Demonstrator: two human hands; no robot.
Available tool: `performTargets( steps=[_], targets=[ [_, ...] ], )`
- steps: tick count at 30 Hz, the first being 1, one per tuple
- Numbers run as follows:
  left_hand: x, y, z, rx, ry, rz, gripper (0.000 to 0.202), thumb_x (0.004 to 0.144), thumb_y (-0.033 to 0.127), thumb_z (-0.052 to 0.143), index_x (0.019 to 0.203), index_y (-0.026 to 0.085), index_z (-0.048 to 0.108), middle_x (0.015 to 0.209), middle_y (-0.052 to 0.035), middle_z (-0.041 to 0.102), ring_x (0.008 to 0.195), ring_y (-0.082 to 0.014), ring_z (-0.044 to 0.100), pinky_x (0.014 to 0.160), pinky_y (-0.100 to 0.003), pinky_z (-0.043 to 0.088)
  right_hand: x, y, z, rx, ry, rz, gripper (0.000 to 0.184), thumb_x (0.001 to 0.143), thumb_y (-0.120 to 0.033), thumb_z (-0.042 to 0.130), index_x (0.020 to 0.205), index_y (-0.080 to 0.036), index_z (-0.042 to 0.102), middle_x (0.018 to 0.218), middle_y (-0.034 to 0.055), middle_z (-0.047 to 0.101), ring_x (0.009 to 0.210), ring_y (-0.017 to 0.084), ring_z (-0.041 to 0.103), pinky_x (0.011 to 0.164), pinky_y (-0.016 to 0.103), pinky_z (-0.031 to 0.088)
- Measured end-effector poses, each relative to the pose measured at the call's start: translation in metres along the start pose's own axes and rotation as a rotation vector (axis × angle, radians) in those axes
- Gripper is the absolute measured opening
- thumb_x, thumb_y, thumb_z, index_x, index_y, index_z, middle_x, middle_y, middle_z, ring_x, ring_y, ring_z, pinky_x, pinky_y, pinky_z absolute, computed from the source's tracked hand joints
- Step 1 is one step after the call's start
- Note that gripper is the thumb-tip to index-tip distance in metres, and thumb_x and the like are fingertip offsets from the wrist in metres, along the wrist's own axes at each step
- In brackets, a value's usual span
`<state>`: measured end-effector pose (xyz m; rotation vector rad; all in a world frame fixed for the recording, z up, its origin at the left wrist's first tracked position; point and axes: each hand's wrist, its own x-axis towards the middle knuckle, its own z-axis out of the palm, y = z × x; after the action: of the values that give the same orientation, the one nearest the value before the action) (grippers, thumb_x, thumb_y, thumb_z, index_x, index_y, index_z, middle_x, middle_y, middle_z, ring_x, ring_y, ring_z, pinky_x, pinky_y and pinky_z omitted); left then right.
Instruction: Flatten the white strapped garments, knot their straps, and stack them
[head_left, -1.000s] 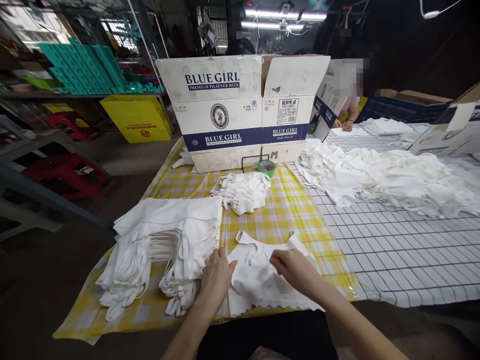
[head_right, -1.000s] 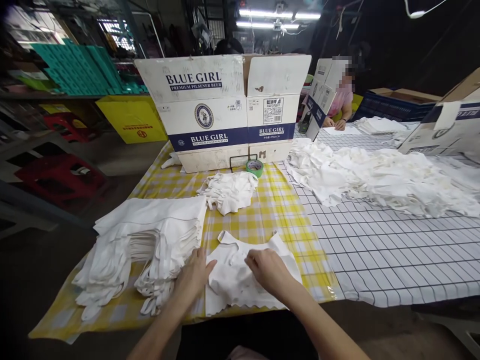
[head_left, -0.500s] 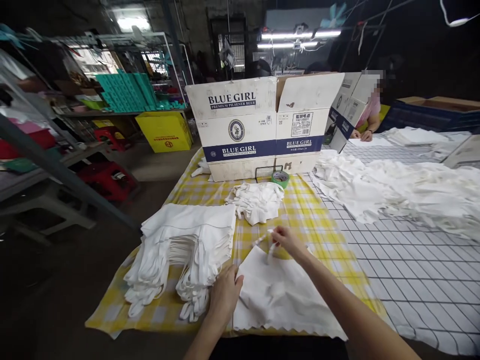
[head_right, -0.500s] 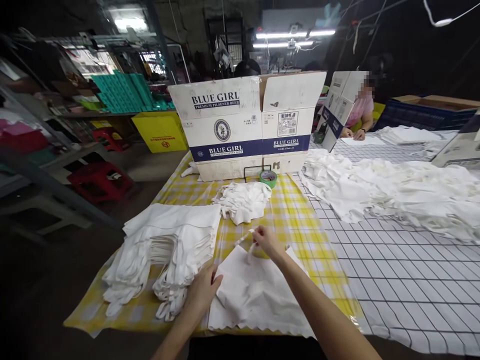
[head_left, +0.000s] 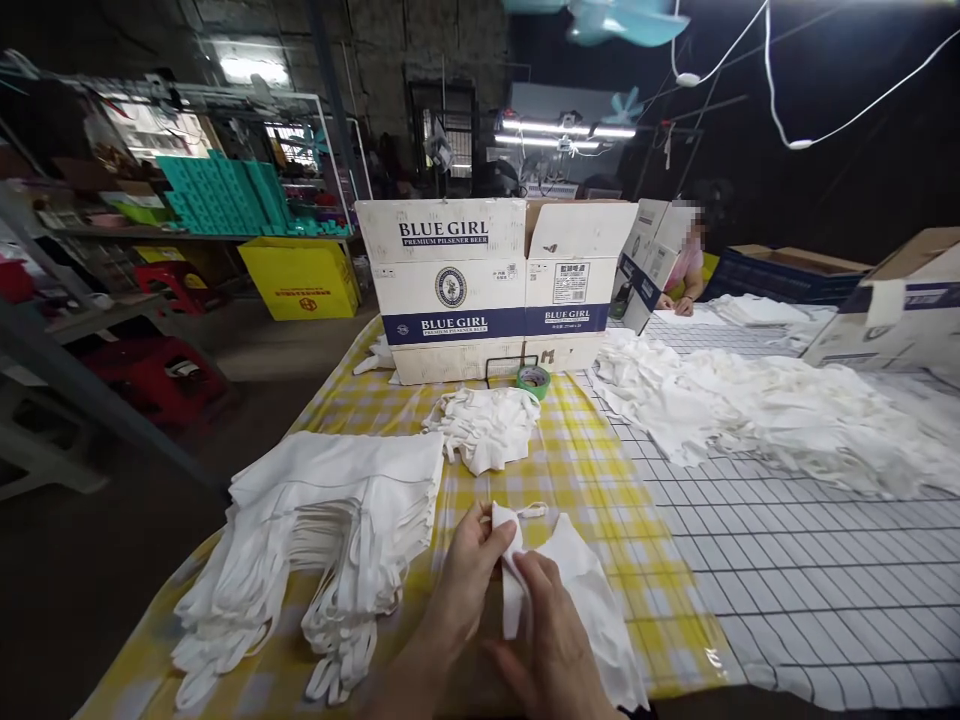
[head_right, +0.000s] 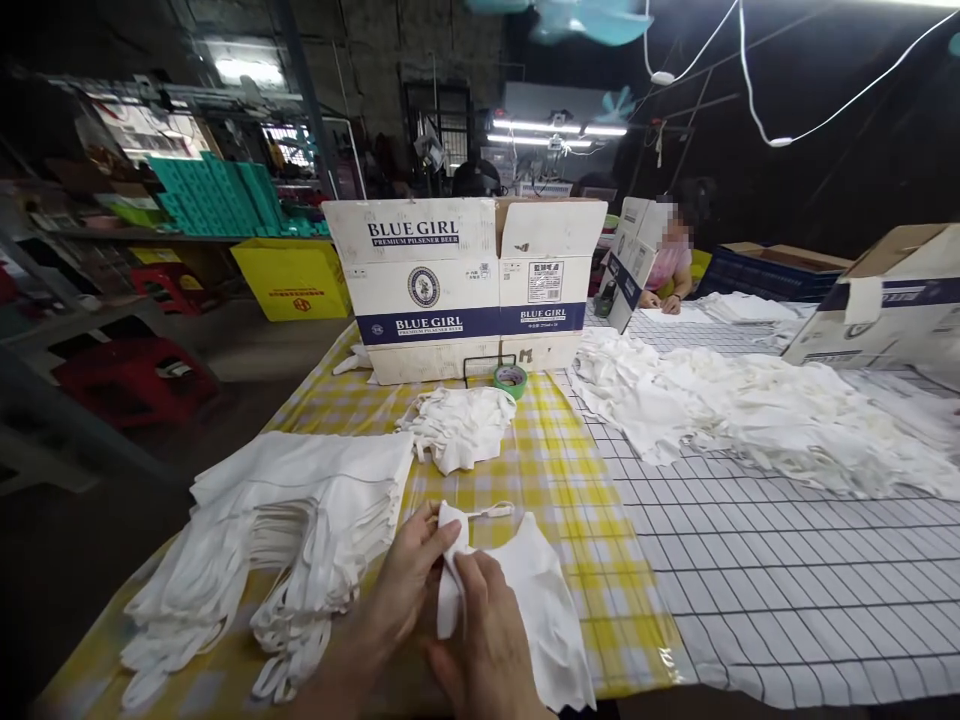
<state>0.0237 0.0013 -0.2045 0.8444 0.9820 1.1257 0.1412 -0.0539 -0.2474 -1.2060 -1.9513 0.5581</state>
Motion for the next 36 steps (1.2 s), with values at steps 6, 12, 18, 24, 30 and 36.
performTargets(
  steps=[6, 12, 18, 24, 30, 36],
  targets=[
    [-0.001, 0.032, 0.03, 0.475, -0.048, 0.322, 0.051, 0.079, 0.043, 0.055, 0.124, 0.026, 0.038, 0.099, -0.0059, 0.053, 0.074, -0.0154, 0.056, 0.063, -0.028, 0.048, 0.036, 0.005, -0.066, 0.133, 0.004, 0.152, 0.038, 0.081, -0.017, 0.04, 0.118, -0.024, 0.041, 0.099, 0.0047, 0.062, 0.083, 0.021, 0.06, 0.071, 0.031, 0.048],
    [-0.009, 0.076, 0.035, 1.007, -0.461, 0.673, 0.057, 0.075, 0.035, 0.061, 0.129, 0.033, 0.042, 0.124, -0.0072, 0.044, 0.117, -0.0276, 0.039, 0.098, -0.044, 0.035, 0.07, -0.019, -0.13, 0.351, -0.142, 0.259, 0.017, 0.084, -0.028, 0.047, 0.099, -0.022, 0.054, 0.088, 0.0002, 0.06, 0.075, 0.015, 0.056, 0.065, 0.025, 0.045],
    [0.002, 0.081, 0.04, 0.789, -0.44, 0.452, 0.026, 0.08, 0.032, 0.055, 0.105, 0.025, 0.057, 0.095, -0.0038, 0.05, 0.079, -0.0147, 0.052, 0.068, -0.024, 0.045, 0.077, -0.039, -0.143, 0.569, -0.286, 0.28, 0.029, 0.086, -0.041, 0.048, 0.109, -0.023, 0.053, 0.102, 0.0015, 0.059, 0.095, 0.017, 0.055, 0.079, 0.028, 0.044],
    [0.008, 0.078, 0.036, 0.622, -0.429, 0.353, 0.021, 0.078, 0.035, 0.056, 0.069, 0.017, 0.049, 0.078, -0.0005, 0.045, 0.07, -0.0114, 0.046, 0.061, -0.021, 0.04, 0.07, -0.033, -0.14, 0.483, -0.407, 0.294, 0.035, 0.077, -0.039, 0.06, 0.107, -0.023, 0.052, 0.087, -0.001, 0.058, 0.077, 0.013, 0.053, 0.062, 0.021, 0.04],
    [0.001, 0.095, 0.038, 0.46, -0.336, 0.301, 0.019, 0.081, 0.034, 0.05, 0.073, 0.018, 0.043, 0.063, 0.0046, 0.043, 0.056, -0.0078, 0.041, 0.051, -0.017, 0.034, 0.058, -0.006, -0.13, 0.028, -0.174, 0.232, 0.023, 0.07, -0.011, 0.048, 0.09, -0.021, 0.052, 0.069, -0.0035, 0.054, 0.062, 0.012, 0.047, 0.053, 0.02, 0.031],
    [0.003, 0.116, 0.048, 0.332, -0.248, 0.224, 0.025, 0.079, 0.042, 0.052, 0.087, 0.021, 0.041, 0.053, 0.0082, 0.043, 0.038, -0.0058, 0.038, 0.038, -0.014, 0.028, 0.054, 0.039, -0.121, -0.184, -0.222, 0.256, 0.016, 0.07, -0.008, 0.042, 0.07, -0.018, 0.054, 0.067, -0.0004, 0.058, 0.06, 0.013, 0.048, 0.055, 0.022, 0.029]
  ],
)
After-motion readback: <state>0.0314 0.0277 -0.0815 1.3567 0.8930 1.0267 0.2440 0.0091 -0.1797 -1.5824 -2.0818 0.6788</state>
